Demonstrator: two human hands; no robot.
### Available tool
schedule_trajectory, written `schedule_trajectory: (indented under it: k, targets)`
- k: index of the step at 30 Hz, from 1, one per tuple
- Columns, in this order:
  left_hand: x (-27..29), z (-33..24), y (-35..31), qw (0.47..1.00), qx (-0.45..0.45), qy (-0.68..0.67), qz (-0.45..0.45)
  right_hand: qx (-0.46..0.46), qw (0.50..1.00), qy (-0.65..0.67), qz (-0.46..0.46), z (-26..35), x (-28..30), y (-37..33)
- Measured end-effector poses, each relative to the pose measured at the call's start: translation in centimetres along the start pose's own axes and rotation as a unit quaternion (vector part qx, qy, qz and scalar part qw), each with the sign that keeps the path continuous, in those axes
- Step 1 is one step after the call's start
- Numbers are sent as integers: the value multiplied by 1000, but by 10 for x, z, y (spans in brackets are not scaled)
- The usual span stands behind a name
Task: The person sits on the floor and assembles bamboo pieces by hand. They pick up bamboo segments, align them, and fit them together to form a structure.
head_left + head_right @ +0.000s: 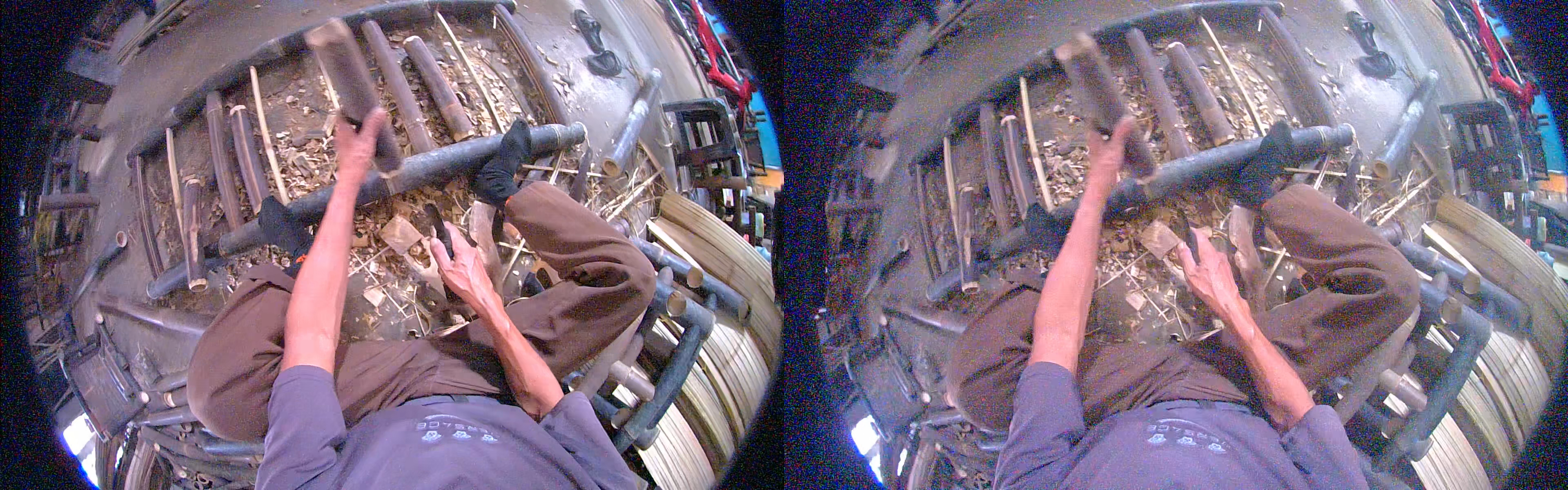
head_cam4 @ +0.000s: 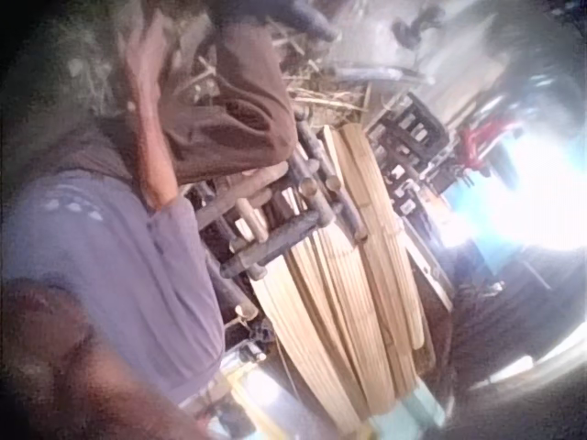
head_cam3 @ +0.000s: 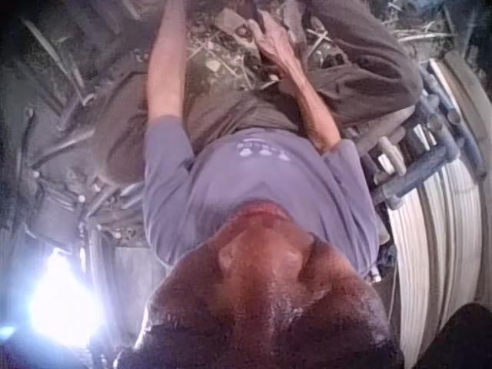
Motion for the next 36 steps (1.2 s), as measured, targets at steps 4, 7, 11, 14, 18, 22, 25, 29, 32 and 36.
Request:
schedule_trajectory:
  k: [4,7,11,14,18,22,25,29,32,36]
  targets:
    - [89,74,18,988,69,71,-115,-47,997,22,61,-13,-3,-4]
    - [130,121,21,972,154,150,-100,-69,994,38,71,-32,-18,7]
    - [146,108,21,838,-7,541,-79,-82,994,21,69,-58,-42,21]
    - [74,55,24,908,-90,408,-41,-42,999,-26,-9,-58,-37,31]
    - [2,65,-28,948,-38,306,71,-74,996,-48,5,-52,-37,38]
    - [-12,81,-64,900,-62,412,125,-108,992,-56,25,-51,-39,40]
    - [-17,74,-59,896,-68,422,124,-90,995,-49,21,-56,-44,40]
    - [-17,80,-59,893,-45,426,137,-93,994,-49,36,-56,-49,42]
    - [-16,80,-60,893,-35,427,138,-126,988,-60,60,-53,-51,43]
    - [-18,80,-59,898,-32,417,138,-80,994,-51,49,-49,-47,37]
Point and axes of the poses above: each hand's wrist, its own y-axis towards the middle knuckle, its own x-axis out of the back of the hand, z = x × y, the point moved 9 cm from there along y, towards the middle knuckle, and after that the axes turned 15 degrees about -x, right-handed, at the moved point
